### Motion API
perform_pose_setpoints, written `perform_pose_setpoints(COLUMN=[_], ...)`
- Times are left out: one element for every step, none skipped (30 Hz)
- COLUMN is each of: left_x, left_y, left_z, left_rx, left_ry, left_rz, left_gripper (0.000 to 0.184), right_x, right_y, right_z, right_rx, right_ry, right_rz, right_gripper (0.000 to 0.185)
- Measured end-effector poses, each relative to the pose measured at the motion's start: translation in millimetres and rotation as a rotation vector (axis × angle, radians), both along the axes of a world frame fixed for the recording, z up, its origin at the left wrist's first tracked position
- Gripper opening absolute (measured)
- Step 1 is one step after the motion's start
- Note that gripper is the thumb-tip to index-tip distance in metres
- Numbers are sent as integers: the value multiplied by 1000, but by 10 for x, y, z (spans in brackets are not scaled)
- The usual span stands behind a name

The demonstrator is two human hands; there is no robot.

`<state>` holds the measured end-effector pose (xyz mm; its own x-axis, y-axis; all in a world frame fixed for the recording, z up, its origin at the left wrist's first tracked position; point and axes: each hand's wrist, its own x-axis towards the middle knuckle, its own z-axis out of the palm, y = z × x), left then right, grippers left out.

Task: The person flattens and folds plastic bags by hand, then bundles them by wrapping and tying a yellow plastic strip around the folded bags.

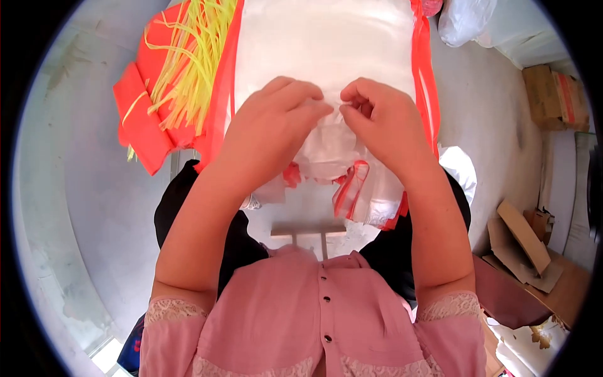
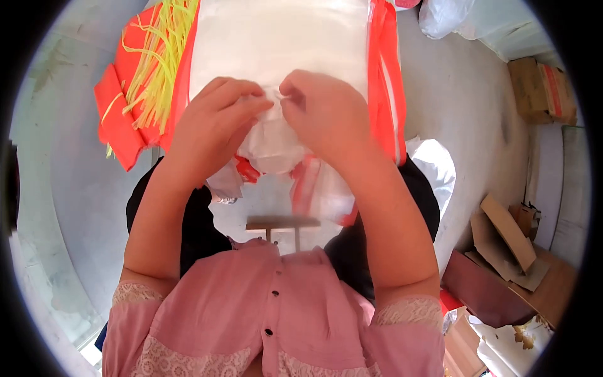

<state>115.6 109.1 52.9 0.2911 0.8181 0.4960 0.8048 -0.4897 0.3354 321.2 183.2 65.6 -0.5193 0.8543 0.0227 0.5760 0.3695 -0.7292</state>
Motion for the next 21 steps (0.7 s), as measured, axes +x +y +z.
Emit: perform_pose_setpoints(left_x=[16, 15, 11, 8, 3, 3, -7, -19, -17, -16, -16, -15, -20, -22, -29, -41, -53, -56, -49, -38, -27], left_y=[11, 23, 30, 35, 39, 42, 36, 30, 29, 20, 18, 23, 34, 42, 44, 51, 61, 59, 38, 34, 34], left_z=[-8, -14, -25, -40, -61, -69, -72, -82, -105, -118, -122, -125, -124, -119, -121, -124, -127, -131, -117, -78, -40], left_rx=[-5, -2, 1, 4, -3, -14, -27, -41, -48, -52, -53, -53, -50, -49, -49, -55, -60, -63, -84, -90, -94], left_ry=[22, 22, 20, 18, 22, 28, 36, 44, 45, 43, 41, 39, 41, 45, 50, 52, 52, 52, 27, 6, -15], left_rz=[12, 14, 18, 20, 27, 15, 5, -5, -1, -1, 0, -2, -9, -17, -25, -35, -43, -51, -48, -45, -42], left_gripper=[27, 26, 26, 26, 24, 28, 32, 36, 35, 34, 34, 33, 33, 32, 32, 33, 33, 34, 33, 32, 31], right_x=[12, 24, 40, 59, 66, 99, 143, 179, 205, 221, 232, 234, 223, 217, 207, 198, 195, 195, 196, 191, 185], right_y=[5, 12, 15, 11, 8, 12, 17, 16, -19, -29, -25, -28, -35, -49, -67, -75, -77, -83, -94, -76, -54], right_z=[-28, -46, -58, -55, -10, -3, -13, -18, 6, -24, -50, -71, -86, -95, -104, -103, -91, -85, -95, -106, -109], right_rx=[15, 44, 73, 101, 75, 118, 160, 199, 264, 311, 360, 410, 430, 450, 467, 484, 503, 522, 490, 474, 460], right_ry=[4, 8, 9, 10, -40, -36, -29, -22, -24, -19, -12, -6, -28, -48, -68, -63, -60, -58, -16, 28, 71], right_rz=[3, 16, 30, 43, 42, 76, 112, 147, 194, 240, 285, 328, 342, 354, 366, 357, 351, 344, 319, 293, 268], right_gripper=[18, 18, 17, 17, 16, 18, 20, 23, 31, 33, 34, 36, 36, 36, 36, 29, 23, 17, 14, 12, 10])
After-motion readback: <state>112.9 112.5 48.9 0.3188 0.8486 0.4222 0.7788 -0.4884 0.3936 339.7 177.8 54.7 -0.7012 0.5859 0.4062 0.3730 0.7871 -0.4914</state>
